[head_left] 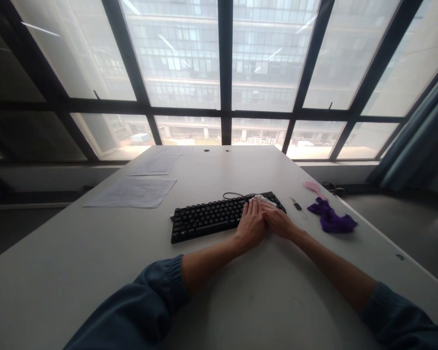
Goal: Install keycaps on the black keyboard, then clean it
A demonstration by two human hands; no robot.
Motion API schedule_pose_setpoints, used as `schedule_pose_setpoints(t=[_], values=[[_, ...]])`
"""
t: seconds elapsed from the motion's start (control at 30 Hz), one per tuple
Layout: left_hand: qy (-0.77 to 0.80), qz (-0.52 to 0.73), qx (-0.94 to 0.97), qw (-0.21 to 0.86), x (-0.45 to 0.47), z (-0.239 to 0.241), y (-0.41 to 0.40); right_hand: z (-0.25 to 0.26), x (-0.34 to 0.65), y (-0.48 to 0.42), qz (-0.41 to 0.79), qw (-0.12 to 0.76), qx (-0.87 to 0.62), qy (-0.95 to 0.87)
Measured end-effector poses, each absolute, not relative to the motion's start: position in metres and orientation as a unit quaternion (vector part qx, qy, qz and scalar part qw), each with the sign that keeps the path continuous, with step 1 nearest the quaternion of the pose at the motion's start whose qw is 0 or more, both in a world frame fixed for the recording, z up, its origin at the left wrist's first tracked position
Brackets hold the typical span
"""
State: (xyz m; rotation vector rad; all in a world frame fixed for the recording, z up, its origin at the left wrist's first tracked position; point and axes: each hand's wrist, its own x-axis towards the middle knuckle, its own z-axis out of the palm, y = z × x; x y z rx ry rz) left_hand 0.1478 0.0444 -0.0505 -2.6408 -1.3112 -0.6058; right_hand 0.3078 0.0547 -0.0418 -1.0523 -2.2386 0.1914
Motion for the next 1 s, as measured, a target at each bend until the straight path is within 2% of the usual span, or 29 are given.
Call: schedule_pose_setpoints(t=[0.3, 0.6, 0.87, 1.0], values=[[-0.398, -0.183, -0.893, 0.103, 0.079, -0.054, 0.034, -0.044, 0.262, 0.034, 0.069, 0.267, -0.391, -0.878], [-0.423, -0.197, -0.878, 0.108, 0.026, -0.048, 0.018, -0.036, 0.21, 0.024, 0.079, 0.265, -0.318, -0.907], [-0.428, -0.191, -0.878, 0.093, 0.032, -0.052, 0.021, -0.045, 0.237, 0.052, -0.046, 0.247, -0.535, -0.806], [-0.427, -0.187, -0.88, 0.093, 0.032, -0.051, 0.02, -0.047, 0.255, 0.07, -0.055, 0.224, -0.588, -0.775]])
